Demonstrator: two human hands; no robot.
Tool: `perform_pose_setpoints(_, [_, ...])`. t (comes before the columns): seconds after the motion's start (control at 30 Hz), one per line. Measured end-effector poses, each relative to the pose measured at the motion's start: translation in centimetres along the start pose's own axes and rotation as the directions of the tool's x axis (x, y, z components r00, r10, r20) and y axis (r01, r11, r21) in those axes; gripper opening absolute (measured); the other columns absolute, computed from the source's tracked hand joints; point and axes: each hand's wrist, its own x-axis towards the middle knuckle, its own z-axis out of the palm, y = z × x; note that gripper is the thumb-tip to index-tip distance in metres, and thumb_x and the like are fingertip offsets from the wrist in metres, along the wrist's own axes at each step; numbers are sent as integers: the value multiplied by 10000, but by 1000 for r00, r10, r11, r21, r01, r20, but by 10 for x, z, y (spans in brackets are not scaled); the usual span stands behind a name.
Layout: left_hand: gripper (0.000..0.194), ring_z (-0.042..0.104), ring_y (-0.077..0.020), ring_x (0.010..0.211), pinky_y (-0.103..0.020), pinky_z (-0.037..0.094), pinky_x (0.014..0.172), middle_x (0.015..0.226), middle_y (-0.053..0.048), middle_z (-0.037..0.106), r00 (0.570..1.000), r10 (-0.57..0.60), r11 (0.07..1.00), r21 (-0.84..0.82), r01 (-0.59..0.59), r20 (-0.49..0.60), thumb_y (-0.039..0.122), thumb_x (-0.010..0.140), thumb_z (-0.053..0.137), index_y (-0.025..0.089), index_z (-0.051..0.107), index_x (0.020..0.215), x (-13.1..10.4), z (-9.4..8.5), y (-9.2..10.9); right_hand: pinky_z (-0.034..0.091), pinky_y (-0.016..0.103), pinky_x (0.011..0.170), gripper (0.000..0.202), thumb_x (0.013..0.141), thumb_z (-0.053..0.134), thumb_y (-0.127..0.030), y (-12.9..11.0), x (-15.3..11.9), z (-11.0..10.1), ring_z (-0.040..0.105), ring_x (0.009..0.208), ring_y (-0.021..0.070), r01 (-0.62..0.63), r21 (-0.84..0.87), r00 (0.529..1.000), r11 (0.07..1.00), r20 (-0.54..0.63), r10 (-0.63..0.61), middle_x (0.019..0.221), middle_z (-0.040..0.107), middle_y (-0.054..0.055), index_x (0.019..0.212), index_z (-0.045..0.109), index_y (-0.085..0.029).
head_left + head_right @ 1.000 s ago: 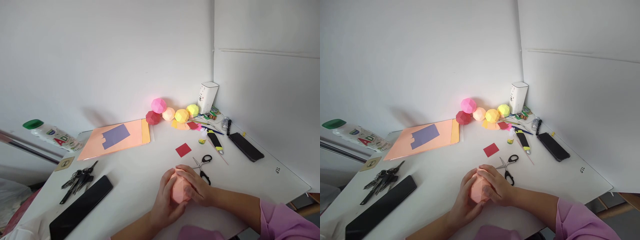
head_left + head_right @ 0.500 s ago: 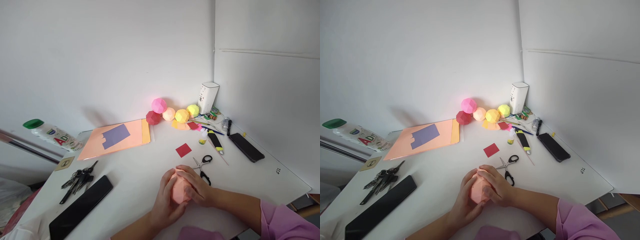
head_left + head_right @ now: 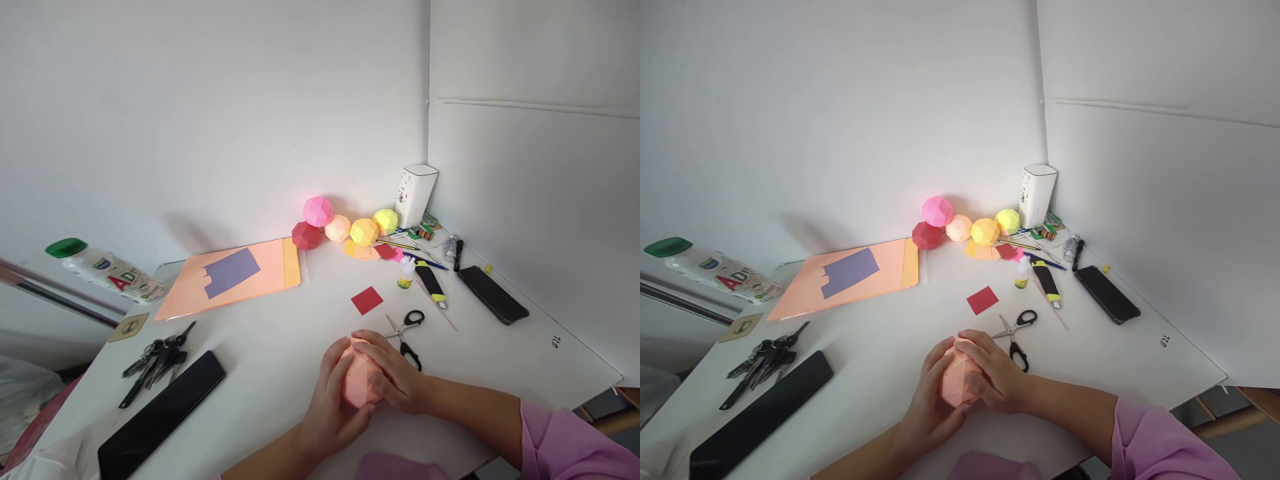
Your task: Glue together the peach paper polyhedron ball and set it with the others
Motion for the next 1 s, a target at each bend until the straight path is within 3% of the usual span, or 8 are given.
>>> perform_pose_setpoints(0.7, [663, 310, -324, 1376, -539, 403, 1048, 1441, -204, 288, 1000, 6, 1000, 23, -6, -11, 227, 873, 549, 185, 224, 1449, 1, -1, 1, 381, 419, 1089, 450, 997, 312, -362, 1, -1, 2, 397, 1305, 236, -4, 27, 1000, 1000, -7, 4, 1383, 407, 159, 1410, 336, -188])
perform_pose_setpoints(1.0, [709, 303, -347, 1373, -584, 391, 1031, 1448, -217, 269, 1000, -2, 1000, -5, 2, 1, 218, 863, 573, 220, 194, 1462, 2, -1, 1, 377, 435, 1096, 465, 1000, 312, -334, 1, -1, 0, 379, 1315, 235, 3, 31, 1000, 1000, 13, -3, 1398, 386, 150, 1445, 286, -202])
